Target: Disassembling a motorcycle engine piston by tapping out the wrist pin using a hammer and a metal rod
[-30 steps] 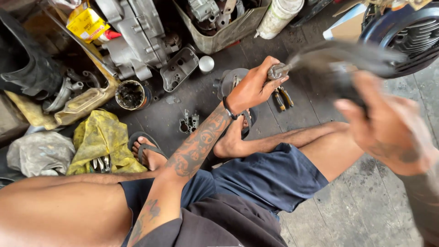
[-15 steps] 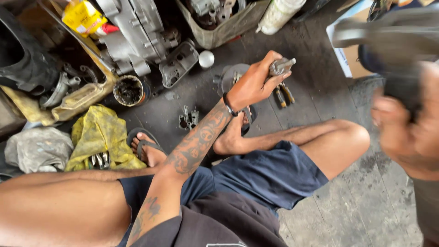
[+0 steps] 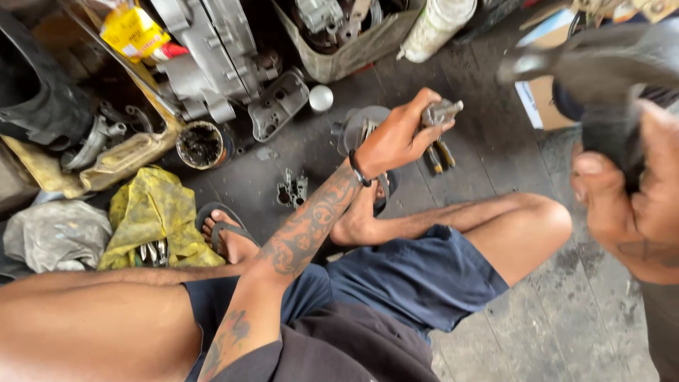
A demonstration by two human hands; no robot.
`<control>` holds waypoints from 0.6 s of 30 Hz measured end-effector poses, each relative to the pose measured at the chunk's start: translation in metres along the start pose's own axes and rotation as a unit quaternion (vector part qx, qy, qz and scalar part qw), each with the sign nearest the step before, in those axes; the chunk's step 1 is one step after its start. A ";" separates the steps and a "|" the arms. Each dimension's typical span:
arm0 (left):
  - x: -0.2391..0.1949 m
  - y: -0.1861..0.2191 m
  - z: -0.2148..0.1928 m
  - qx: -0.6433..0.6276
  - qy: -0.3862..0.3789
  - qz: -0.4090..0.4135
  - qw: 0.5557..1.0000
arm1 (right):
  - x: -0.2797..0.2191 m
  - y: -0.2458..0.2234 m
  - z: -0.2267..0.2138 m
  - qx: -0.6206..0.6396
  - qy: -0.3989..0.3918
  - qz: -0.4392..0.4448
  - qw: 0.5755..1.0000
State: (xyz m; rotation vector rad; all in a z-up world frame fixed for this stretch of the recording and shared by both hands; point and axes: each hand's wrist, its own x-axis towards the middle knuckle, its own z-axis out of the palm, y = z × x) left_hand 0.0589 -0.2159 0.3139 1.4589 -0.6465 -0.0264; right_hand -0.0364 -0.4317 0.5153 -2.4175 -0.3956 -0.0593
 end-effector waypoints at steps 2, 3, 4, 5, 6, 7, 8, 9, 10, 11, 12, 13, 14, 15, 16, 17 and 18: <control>-0.006 0.005 0.002 0.001 0.002 -0.012 1.000 | -0.004 0.003 0.007 -0.147 -0.038 -0.005 0.988; 0.003 0.007 -0.003 0.011 0.005 -0.003 1.000 | 0.001 0.005 0.009 -0.292 -0.059 -0.025 0.954; 0.006 0.006 -0.005 0.016 0.008 0.006 1.000 | -0.004 0.014 0.007 -0.294 -0.053 -0.032 0.954; 0.004 0.005 -0.003 0.017 0.008 0.004 1.000 | -0.013 0.023 0.004 -0.248 -0.011 -0.049 0.967; 0.002 0.001 0.000 0.018 0.008 0.002 1.000 | -0.022 0.033 0.002 -0.200 0.032 -0.067 0.977; 0.002 0.001 0.001 0.013 0.007 -0.007 1.000 | -0.018 0.034 0.003 -0.198 0.024 -0.060 0.978; 0.002 0.001 0.001 0.015 0.006 -0.005 1.000 | -0.015 0.033 0.004 -0.194 0.002 -0.065 0.979; 0.006 0.002 -0.002 0.024 0.004 0.006 1.000 | -0.008 0.034 0.005 -0.190 -0.013 -0.076 0.979; -0.003 0.004 0.000 0.026 0.004 0.004 1.000 | -0.011 0.021 0.006 -0.188 -0.013 -0.076 0.979; -0.001 0.004 0.001 0.012 0.004 0.002 1.000 | -0.007 0.010 0.005 -0.240 -0.019 -0.056 0.969; 0.002 0.003 0.001 -0.001 0.004 0.000 1.000 | -0.003 0.000 0.004 -0.290 -0.023 -0.034 0.956; 0.004 0.002 -0.001 -0.004 0.006 -0.002 1.000 | 0.000 0.000 0.003 -0.290 -0.028 -0.033 0.956; 0.006 0.000 -0.002 0.005 0.009 0.012 1.000 | 0.002 0.002 0.002 -0.167 -0.015 -0.018 0.986; 0.002 -0.001 -0.001 0.013 0.010 0.018 1.000 | 0.000 0.004 0.003 -0.030 -0.006 0.005 1.000; -0.006 0.003 0.004 0.009 0.010 0.006 1.000 | -0.006 0.005 0.004 -0.026 -0.014 0.014 0.999; -0.001 0.005 0.001 0.001 0.011 0.015 1.000 | -0.004 0.008 0.005 -0.170 -0.034 -0.004 0.985; 0.004 0.009 -0.002 -0.006 0.011 0.024 1.000 | -0.003 0.010 0.005 -0.306 -0.052 -0.019 0.951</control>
